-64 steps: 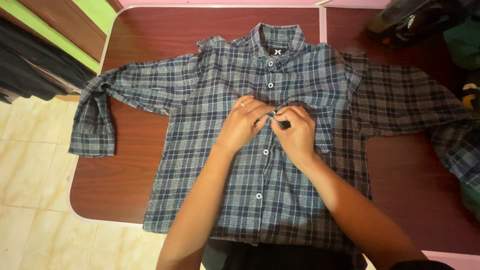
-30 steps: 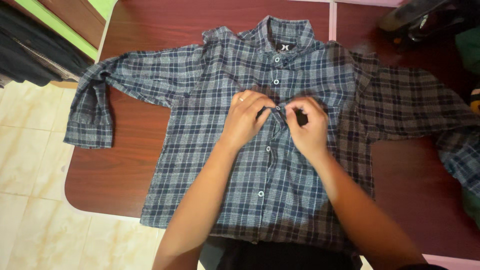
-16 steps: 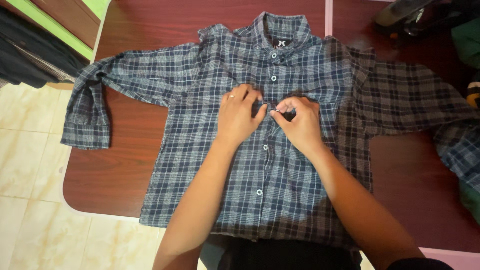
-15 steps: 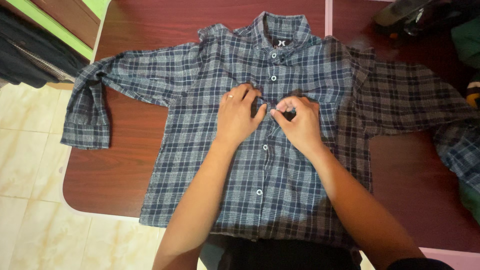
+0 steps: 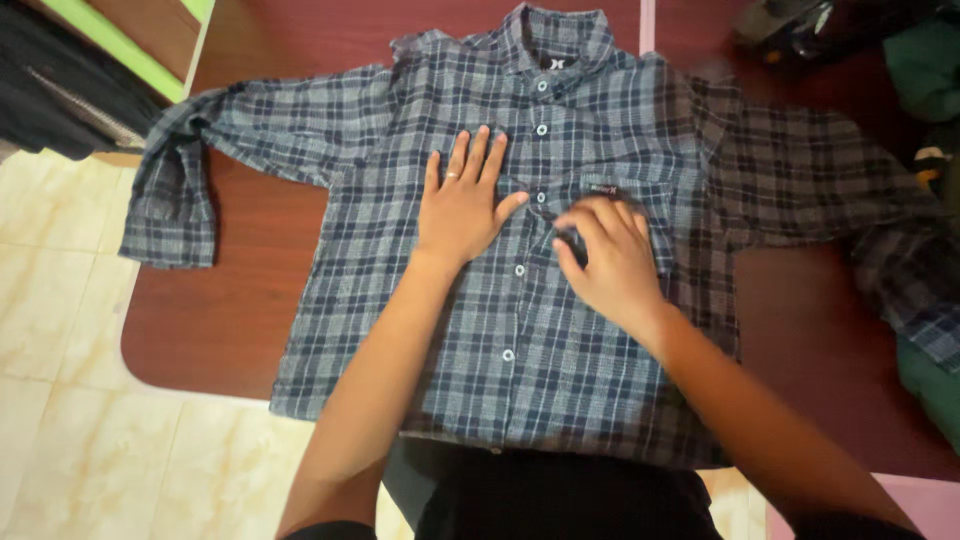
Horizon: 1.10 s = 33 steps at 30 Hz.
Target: The person irons a plaid shirt laid out on a wooden table, smoothing the fabric and using an electric iron on the body and sleeves. They also button the shirt and fold the sleeves before continuing to iron.
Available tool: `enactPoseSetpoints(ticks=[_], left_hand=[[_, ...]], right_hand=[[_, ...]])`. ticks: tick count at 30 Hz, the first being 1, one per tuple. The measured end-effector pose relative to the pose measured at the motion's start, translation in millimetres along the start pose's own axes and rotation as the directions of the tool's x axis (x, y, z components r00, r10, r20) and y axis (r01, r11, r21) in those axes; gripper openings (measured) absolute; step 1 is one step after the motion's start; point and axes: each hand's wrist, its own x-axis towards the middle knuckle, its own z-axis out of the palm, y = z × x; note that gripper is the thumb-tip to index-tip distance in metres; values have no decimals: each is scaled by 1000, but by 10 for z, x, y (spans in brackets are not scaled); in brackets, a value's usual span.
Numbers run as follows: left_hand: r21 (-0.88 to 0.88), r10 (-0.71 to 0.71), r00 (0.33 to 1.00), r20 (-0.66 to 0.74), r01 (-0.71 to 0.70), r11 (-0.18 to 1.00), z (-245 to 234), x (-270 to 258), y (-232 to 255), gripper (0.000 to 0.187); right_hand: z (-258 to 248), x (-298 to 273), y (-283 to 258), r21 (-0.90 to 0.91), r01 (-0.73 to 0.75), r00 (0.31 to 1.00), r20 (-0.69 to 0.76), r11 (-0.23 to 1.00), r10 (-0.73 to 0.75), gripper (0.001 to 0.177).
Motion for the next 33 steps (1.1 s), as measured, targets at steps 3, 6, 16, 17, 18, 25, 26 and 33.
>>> enactPoseSetpoints(ticks=[3,6,16,17,18,25,26,33], left_hand=[[70,-26,997,-72,31,997,-174,-160,180,46],[-92,-115,990,79,122,988,-334,-581,398,17],[-335,-137,990,34,140,932,-316,-876,499,21],[-325,-149,988,42,155,933,-306,-865,525,20],[-329,-165,986,35,167,929,-311,-858,548,17],[-698,-348,937,-16,239,675,-269,-837,679,6],[-728,-368,929,-43,223,648,-275,-848,701,6],[-821,-453,844,287,460,337,-233,-832,635,5]], right_hand=[[40,-124,-133,20,-143,978,157,989,138,12],[119,-153,-220,95,-206,969,159,974,190,22],[106,-3,-414,-134,-351,861,342,927,375,26],[118,-2,-409,-142,-361,853,349,922,388,23],[114,-7,-403,-94,-342,878,324,935,353,21],[-51,-199,-328,345,-326,943,185,880,276,14],[-52,-214,-340,374,-299,953,167,878,253,13],[62,-237,-418,425,-396,918,202,814,341,23]])
